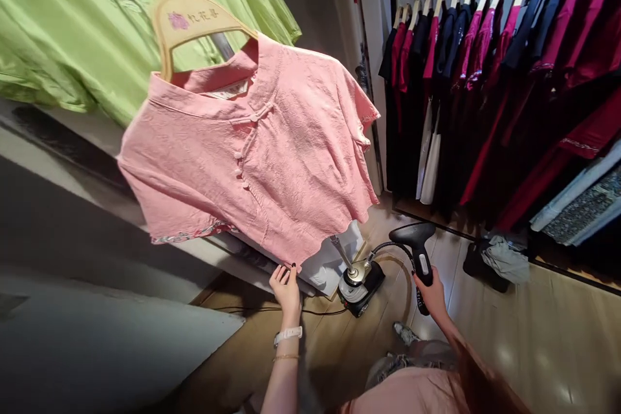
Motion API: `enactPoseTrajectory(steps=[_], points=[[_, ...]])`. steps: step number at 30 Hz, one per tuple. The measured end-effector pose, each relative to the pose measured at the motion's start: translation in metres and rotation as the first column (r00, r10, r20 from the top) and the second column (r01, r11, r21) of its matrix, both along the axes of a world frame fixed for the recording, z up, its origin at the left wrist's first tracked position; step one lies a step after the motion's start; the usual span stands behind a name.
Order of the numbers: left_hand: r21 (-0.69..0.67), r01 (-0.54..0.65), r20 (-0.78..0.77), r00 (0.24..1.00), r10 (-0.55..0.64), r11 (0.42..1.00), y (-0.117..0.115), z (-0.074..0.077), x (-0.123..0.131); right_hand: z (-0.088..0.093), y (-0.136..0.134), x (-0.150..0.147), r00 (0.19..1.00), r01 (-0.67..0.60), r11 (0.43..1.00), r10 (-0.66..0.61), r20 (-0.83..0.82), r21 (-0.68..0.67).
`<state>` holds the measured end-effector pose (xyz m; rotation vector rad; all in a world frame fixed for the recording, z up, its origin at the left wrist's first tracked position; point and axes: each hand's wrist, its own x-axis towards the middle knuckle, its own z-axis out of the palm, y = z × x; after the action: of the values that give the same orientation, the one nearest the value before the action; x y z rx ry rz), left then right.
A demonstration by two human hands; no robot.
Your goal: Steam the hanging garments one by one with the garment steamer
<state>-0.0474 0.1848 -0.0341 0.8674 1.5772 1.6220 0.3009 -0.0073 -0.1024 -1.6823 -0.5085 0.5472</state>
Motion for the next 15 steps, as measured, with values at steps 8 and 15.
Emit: enactPoseTrajectory(steps=[8, 15], points=[[-0.276, 0.152, 0.181, 0.978, -0.104, 0.949, -0.038, -0.031, 0.041, 0.006, -0.012, 0.008, 0.998, 0.038, 0.999, -0.039, -0.052, -0.02], [-0.294, 0.532, 0.576, 0.761, -0.297, 0.794, -0.055, -0.038, 0.154, 0.036, 0.018, 0.046, 0.998, 0.017, 1.0, -0.016, -0.056, 0.025]])
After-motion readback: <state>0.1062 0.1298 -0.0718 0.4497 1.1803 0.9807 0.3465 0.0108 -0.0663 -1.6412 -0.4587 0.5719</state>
